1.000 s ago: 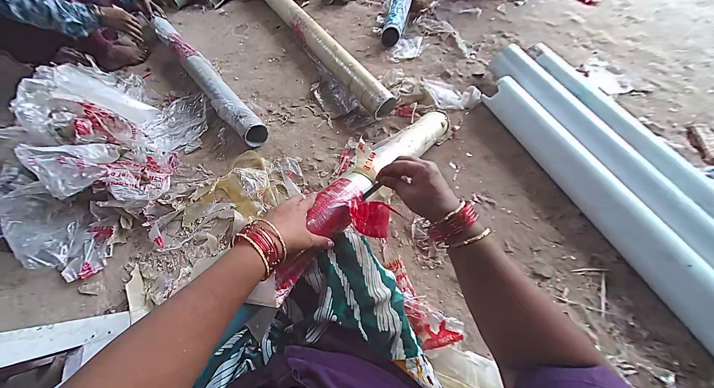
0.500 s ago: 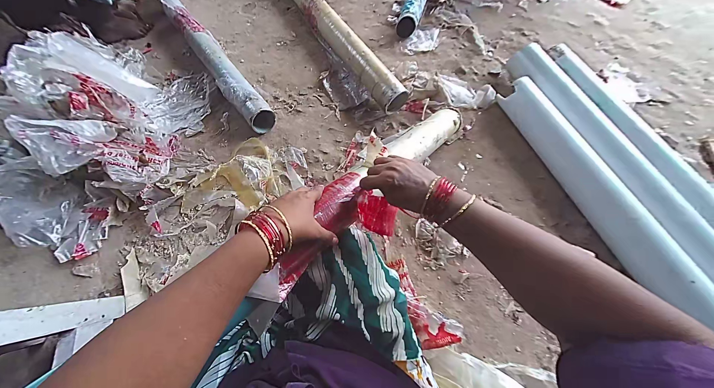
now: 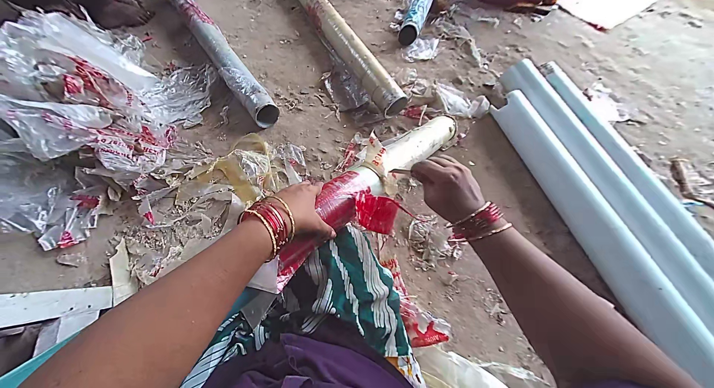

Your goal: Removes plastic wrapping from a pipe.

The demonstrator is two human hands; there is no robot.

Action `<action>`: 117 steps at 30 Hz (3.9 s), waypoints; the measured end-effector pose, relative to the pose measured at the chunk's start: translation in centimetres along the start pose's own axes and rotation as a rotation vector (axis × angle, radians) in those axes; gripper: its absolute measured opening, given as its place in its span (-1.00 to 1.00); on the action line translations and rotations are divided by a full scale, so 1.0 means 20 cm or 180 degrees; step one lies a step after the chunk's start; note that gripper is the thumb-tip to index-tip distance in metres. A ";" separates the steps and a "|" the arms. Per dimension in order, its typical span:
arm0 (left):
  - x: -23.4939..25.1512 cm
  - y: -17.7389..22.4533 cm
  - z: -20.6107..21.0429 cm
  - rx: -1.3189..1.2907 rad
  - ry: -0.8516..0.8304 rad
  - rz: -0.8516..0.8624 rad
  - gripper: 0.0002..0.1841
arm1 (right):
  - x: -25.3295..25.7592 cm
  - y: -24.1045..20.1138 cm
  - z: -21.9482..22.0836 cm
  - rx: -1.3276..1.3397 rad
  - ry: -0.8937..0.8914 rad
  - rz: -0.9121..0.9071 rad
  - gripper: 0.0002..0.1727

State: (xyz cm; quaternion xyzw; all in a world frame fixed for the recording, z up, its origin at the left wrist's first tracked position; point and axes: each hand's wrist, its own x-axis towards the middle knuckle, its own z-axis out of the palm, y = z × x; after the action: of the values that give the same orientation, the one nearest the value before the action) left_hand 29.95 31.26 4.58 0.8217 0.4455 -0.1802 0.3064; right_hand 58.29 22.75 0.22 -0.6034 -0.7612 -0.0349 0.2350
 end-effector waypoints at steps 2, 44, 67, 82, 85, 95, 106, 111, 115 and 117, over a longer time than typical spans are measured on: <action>-0.01 0.00 0.01 -0.0001 0.0081 0.0005 0.12 | 0.08 -0.17 0.02 0.0560 0.0067 0.0124 -0.77; -0.02 0.05 0.01 -0.0077 -0.0222 -0.0208 0.20 | -0.11 -0.42 0.26 0.3315 -0.0025 0.3435 -0.72; -0.74 -0.22 0.14 0.0245 0.0231 -0.1001 0.21 | 0.24 -0.79 0.15 0.0199 -0.0146 -0.2570 -0.83; -0.73 -0.19 0.17 0.0334 0.0286 -0.1082 0.14 | 0.17 -0.04 -0.01 -0.1181 -0.1076 -0.1441 -0.82; -0.73 -0.19 0.17 0.0254 0.0339 -0.1072 0.13 | 0.19 -0.35 -0.08 -0.0640 -0.0567 -0.1251 -0.62; -0.89 -0.34 0.35 0.0460 0.1900 -0.0951 0.14 | 0.22 -0.98 0.18 0.0526 0.0242 -0.2458 -0.78; -0.85 -0.36 0.41 0.0792 0.2292 -0.0849 0.11 | 0.23 -0.29 0.12 -0.0940 -0.0294 -0.2612 -0.87; -0.85 -0.35 0.41 0.0776 0.2352 -0.0850 0.09 | 0.25 -0.16 0.03 -0.1230 -0.0620 -0.1716 -0.89; -0.88 -0.35 0.39 0.0436 0.2101 -0.0688 0.29 | 0.24 -0.77 0.00 -0.0371 -0.0002 -0.1972 -0.79; -0.92 -0.36 0.34 0.0219 0.1712 -0.0693 0.37 | 0.22 -1.02 0.05 0.0000 0.0045 -0.2363 -0.85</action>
State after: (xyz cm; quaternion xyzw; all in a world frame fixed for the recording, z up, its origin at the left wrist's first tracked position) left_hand 13.83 18.37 7.49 0.7972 0.5899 -0.0027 0.1281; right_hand 38.10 21.62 5.75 -0.2859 -0.9266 -0.1220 0.2116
